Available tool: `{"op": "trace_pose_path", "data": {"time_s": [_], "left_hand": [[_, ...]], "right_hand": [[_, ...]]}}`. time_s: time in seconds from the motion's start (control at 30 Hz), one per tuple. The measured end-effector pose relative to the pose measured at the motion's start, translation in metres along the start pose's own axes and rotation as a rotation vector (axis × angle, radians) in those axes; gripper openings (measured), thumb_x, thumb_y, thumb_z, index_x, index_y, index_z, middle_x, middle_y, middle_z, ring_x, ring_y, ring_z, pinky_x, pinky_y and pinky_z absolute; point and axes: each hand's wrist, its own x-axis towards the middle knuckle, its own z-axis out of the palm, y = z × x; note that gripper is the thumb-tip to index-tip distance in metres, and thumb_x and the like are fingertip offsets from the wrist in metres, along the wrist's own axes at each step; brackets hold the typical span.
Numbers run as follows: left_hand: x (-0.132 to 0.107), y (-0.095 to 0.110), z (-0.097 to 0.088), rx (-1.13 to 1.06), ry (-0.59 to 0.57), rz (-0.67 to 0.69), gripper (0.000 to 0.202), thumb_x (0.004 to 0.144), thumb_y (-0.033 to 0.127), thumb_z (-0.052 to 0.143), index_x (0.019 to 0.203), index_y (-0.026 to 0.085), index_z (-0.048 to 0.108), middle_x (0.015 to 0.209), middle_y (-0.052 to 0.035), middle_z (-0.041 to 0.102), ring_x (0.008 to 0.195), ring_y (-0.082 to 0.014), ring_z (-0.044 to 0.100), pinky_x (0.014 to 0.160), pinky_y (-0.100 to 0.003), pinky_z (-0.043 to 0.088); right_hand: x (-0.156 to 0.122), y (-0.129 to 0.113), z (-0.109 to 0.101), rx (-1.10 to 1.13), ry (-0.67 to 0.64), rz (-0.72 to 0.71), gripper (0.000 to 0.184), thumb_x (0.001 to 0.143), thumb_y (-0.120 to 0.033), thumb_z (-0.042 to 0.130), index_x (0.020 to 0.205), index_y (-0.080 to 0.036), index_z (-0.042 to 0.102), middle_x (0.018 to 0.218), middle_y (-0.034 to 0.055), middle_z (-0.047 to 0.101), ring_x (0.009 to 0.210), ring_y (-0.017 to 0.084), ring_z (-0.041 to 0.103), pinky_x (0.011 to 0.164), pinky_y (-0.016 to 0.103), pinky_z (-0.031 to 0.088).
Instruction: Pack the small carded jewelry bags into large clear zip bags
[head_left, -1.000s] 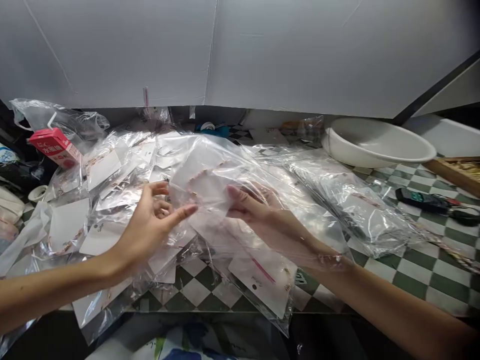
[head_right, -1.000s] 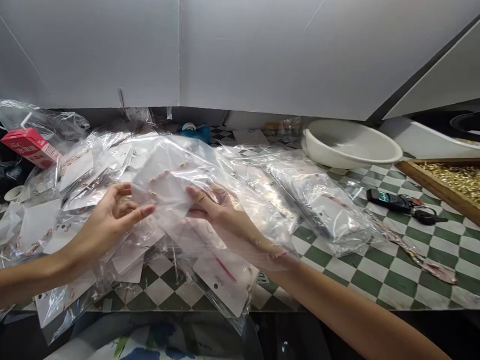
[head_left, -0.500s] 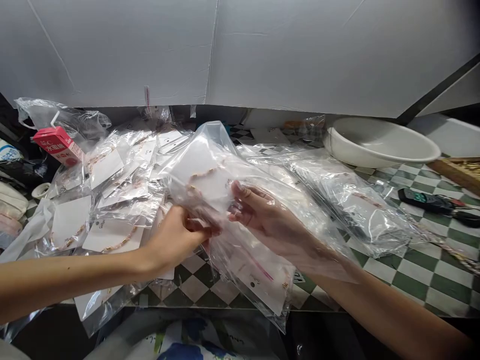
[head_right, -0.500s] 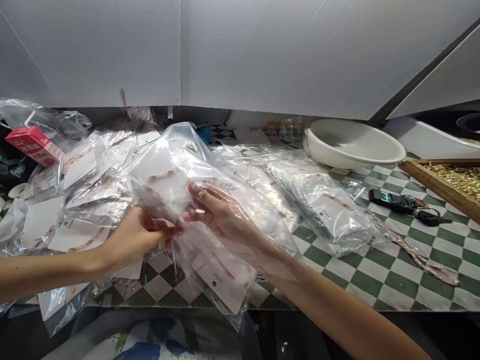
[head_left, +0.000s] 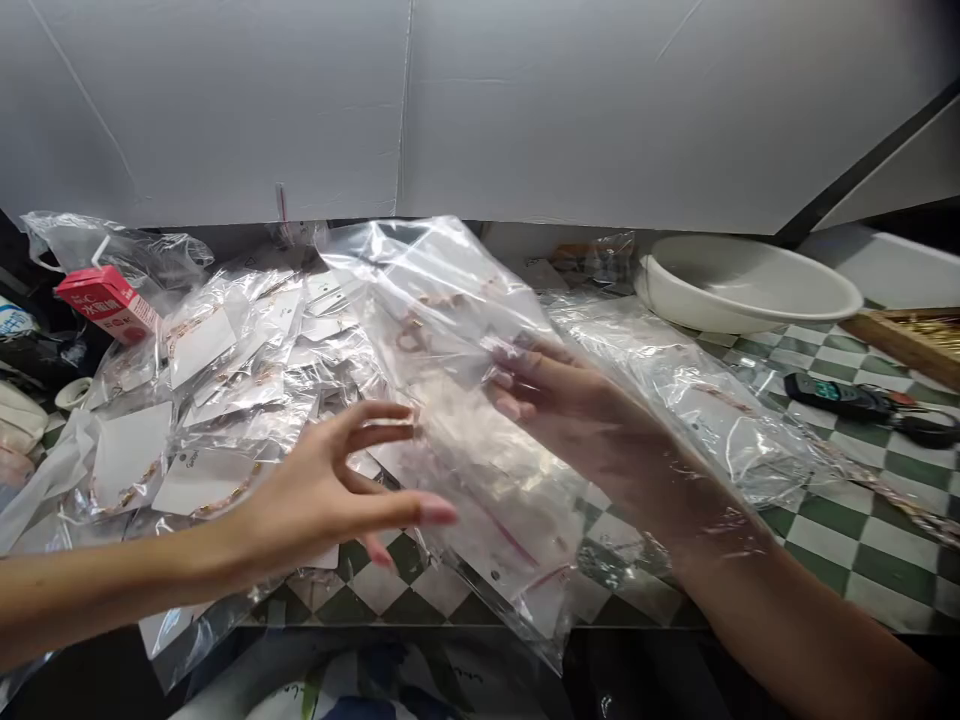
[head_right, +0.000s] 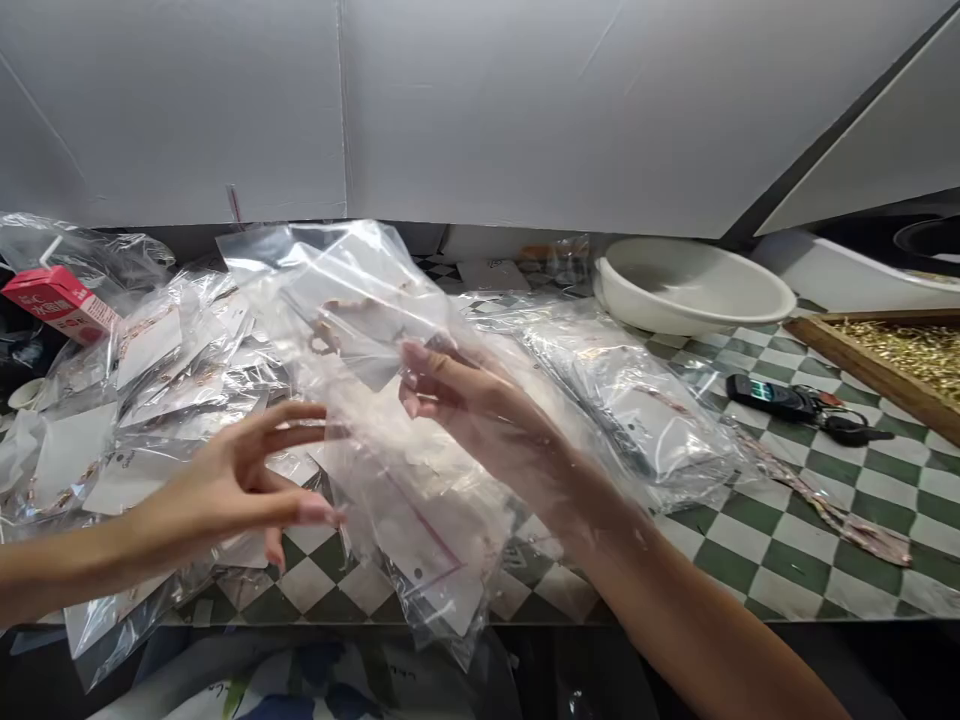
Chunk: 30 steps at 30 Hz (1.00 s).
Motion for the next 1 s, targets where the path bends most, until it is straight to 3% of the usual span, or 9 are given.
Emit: {"op": "trace_pose_path", "data": {"time_s": [0.13,0.2,0.3,0.37,0.43,0.57,0.7,0.87,1.0], "left_hand": [[0.001,0.021,-0.041,0.109,0.273,0.335,0.059,0.091,0.069,0.060,0.116,0.018,0.078,0.133,-0.0168,0.072,0.075,-0.0254,0.076,0.047,-0.027,0.051],[0.016,0.036,-0.058,0.121,0.310,0.399,0.069,0.093,0.073,0.051,0.113,0.014,0.079,0.129,-0.0177,0.074,0.092,-0.0292,0.075,0.064,-0.031,0.058],[0.047,0.052,-0.065,0.069,0.154,0.293,0.074,0.088,0.077,0.055,0.114,0.012,0.079,0.110,-0.0193,0.078,0.104,-0.0367,0.074,0.087,-0.045,0.059],[0.065,0.056,-0.058,0.037,0.061,0.157,0.060,0.084,0.067,0.071,0.114,0.016,0.079,0.103,-0.0177,0.078,0.103,-0.0387,0.074,0.089,-0.049,0.058],[0.078,0.055,-0.048,0.042,-0.004,0.115,0.044,0.083,0.056,0.080,0.101,0.016,0.081,0.098,-0.0161,0.079,0.094,-0.0339,0.075,0.082,-0.044,0.060],[0.085,0.051,-0.032,0.014,-0.022,0.179,0.024,0.093,0.040,0.075,0.097,0.017,0.083,0.103,-0.0106,0.079,0.082,-0.0183,0.072,0.069,-0.026,0.058],[0.086,0.052,-0.035,-0.061,-0.157,0.251,0.027,0.099,0.040,0.067,0.111,0.020,0.082,0.118,-0.0098,0.078,0.097,-0.0206,0.075,0.076,-0.027,0.061],[0.093,0.056,-0.051,0.104,-0.618,0.183,0.033,0.093,0.038,0.075,0.123,0.026,0.079,0.136,-0.0102,0.073,0.126,-0.0303,0.068,0.099,-0.037,0.058],[0.093,0.051,-0.044,0.155,-0.591,0.275,0.027,0.101,0.035,0.065,0.123,0.027,0.079,0.133,-0.0082,0.075,0.128,-0.0274,0.068,0.106,-0.040,0.054]], "right_hand": [[0.001,-0.013,-0.006,0.125,-0.003,0.071,0.049,0.076,-0.056,0.085,0.067,-0.022,0.051,0.068,-0.0028,0.042,0.057,0.009,0.046,0.049,0.026,0.039],[0.000,-0.015,-0.007,0.073,-0.077,0.101,0.051,0.078,-0.058,0.083,0.064,-0.022,0.049,0.065,-0.0033,0.042,0.055,0.009,0.044,0.051,0.027,0.039],[-0.001,-0.012,-0.004,-0.070,-0.257,0.125,0.052,0.085,-0.062,0.075,0.060,-0.022,0.052,0.059,-0.0033,0.046,0.053,0.009,0.045,0.057,0.030,0.044],[-0.001,-0.007,-0.001,-0.133,-0.345,0.133,0.050,0.085,-0.063,0.074,0.061,-0.022,0.057,0.059,-0.0022,0.054,0.054,0.010,0.051,0.061,0.031,0.048],[-0.001,-0.001,0.001,-0.134,-0.359,0.153,0.046,0.081,-0.062,0.079,0.067,-0.022,0.062,0.063,-0.0012,0.061,0.057,0.011,0.057,0.063,0.031,0.052],[-0.001,0.003,-0.002,-0.065,-0.209,0.171,0.039,0.076,-0.057,0.086,0.090,-0.025,0.068,0.072,-0.0008,0.070,0.071,0.017,0.070,0.073,0.036,0.060],[-0.001,-0.003,-0.011,-0.088,-0.148,0.137,0.032,0.080,-0.052,0.086,0.087,-0.024,0.071,0.072,0.0000,0.071,0.066,0.015,0.069,0.067,0.033,0.060],[-0.003,-0.003,-0.016,-0.168,-0.391,0.107,0.026,0.083,-0.043,0.084,0.088,-0.018,0.078,0.077,0.0046,0.076,0.069,0.016,0.074,0.066,0.030,0.063],[-0.005,0.003,-0.013,-0.144,-0.464,0.097,0.019,0.085,-0.036,0.083,0.079,-0.019,0.077,0.077,0.0053,0.077,0.074,0.019,0.077,0.074,0.032,0.066]]}}
